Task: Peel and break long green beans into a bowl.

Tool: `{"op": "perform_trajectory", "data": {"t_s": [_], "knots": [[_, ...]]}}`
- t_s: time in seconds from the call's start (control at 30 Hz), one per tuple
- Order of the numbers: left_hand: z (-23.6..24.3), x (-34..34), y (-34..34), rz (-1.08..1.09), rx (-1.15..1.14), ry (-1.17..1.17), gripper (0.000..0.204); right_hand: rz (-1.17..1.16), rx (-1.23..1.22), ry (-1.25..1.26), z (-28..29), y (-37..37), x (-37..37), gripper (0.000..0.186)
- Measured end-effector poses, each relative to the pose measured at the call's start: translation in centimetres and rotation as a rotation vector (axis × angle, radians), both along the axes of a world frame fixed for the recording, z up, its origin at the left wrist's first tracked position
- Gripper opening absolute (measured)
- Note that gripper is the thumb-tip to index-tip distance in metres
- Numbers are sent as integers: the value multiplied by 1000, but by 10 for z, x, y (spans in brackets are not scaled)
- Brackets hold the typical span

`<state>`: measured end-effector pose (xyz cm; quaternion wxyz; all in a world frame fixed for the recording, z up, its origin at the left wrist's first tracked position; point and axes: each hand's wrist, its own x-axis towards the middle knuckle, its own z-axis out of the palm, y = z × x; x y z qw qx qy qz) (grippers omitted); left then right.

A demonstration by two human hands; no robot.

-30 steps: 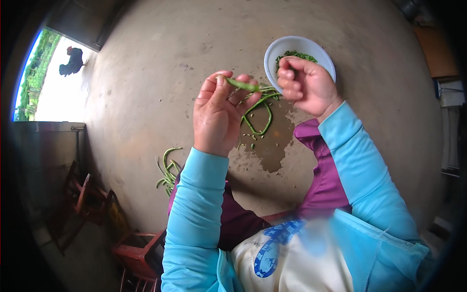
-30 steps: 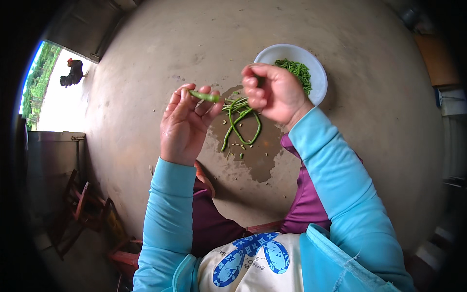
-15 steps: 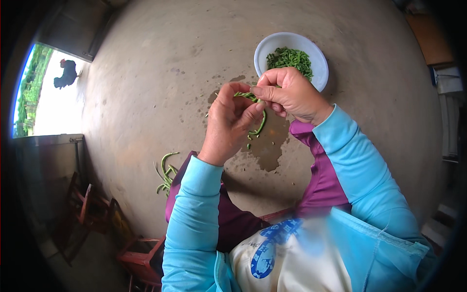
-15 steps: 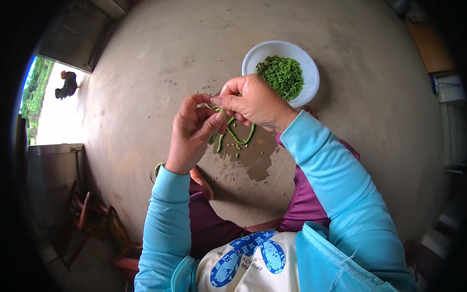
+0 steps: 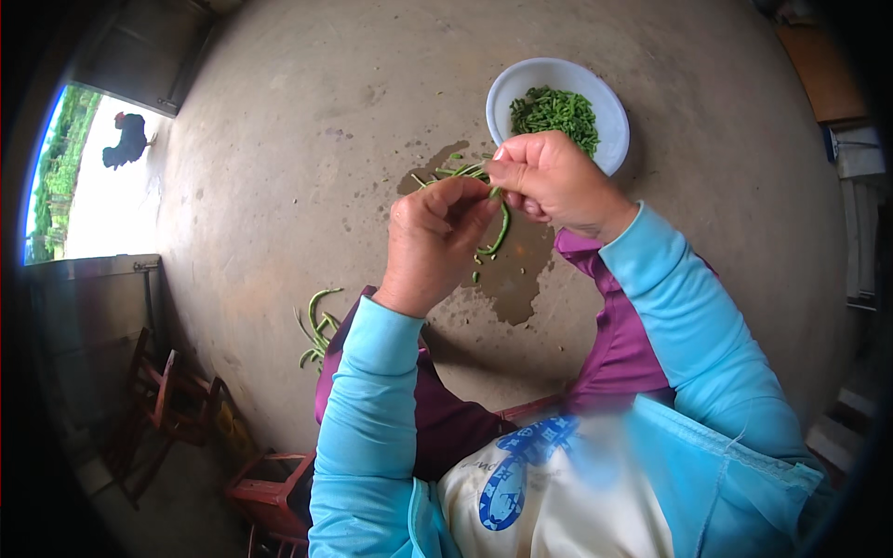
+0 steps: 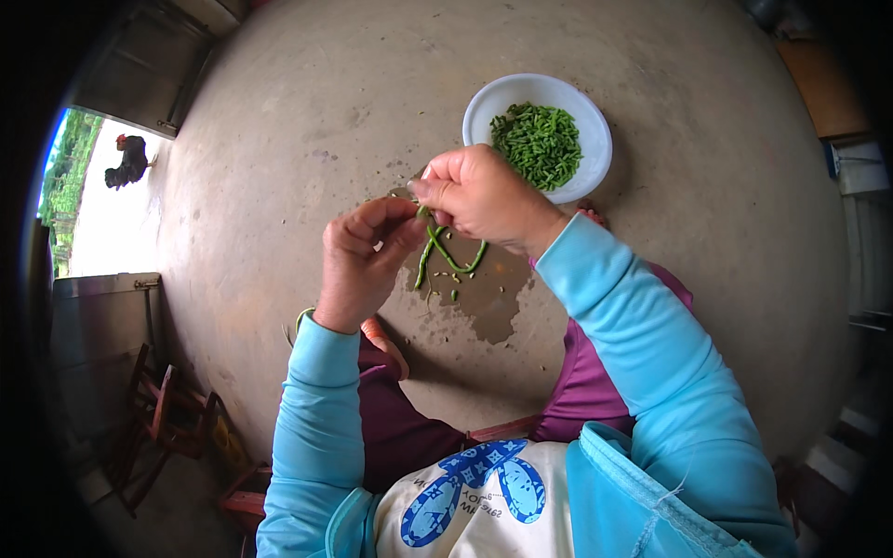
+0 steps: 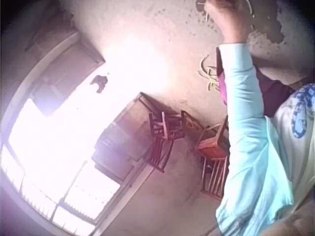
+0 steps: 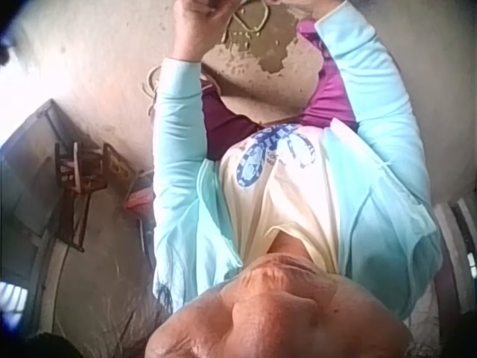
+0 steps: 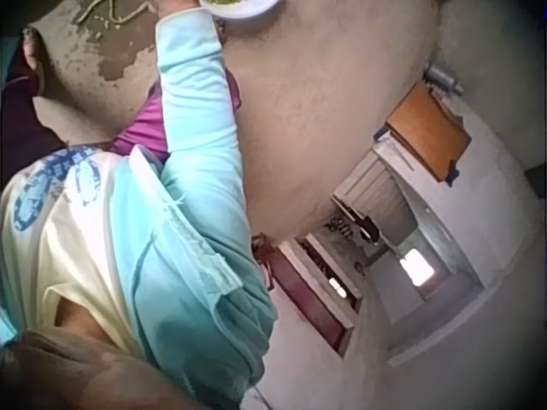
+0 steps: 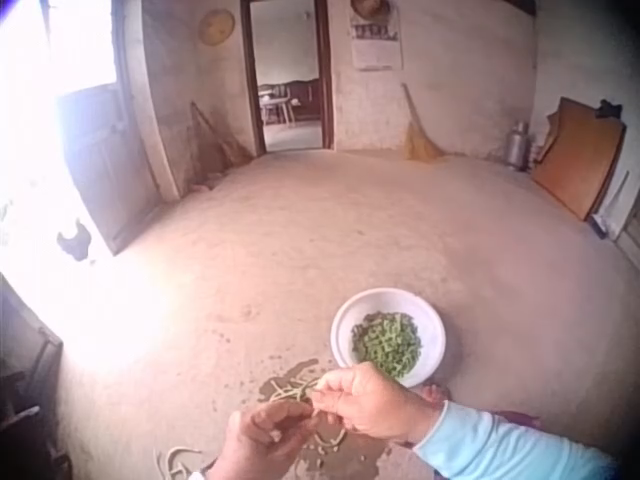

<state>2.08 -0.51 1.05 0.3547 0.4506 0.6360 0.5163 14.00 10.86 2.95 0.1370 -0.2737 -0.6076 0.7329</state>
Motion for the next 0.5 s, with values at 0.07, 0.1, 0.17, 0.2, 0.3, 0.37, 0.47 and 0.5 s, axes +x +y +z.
{"op": "perform_trajectory", "data": {"t_s": [0.07,0.1,0.17,0.2,0.3,0.37,0.47,0.5], "knots": [[-2,-7,1,-2,12,85,9,164,-64,-116,5,10,5,16],[-1,-8,2,-9,25,169,9,163,-65,-116,7,13,7,16],[8,-6,1,-57,-42,217,9,308,92,-178,9,16,11,17],[11,-5,0,-105,-110,266,9,307,89,-178,6,16,11,17],[8,-6,-2,-110,-106,311,11,392,406,-104,-3,14,10,18],[9,-6,-3,-113,-66,295,10,449,537,-81,-4,13,10,18],[13,-4,-2,-120,-9,311,9,489,510,-124,0,10,9,18],[15,-3,-2,-123,13,343,9,490,511,-122,-1,8,9,18]]}}
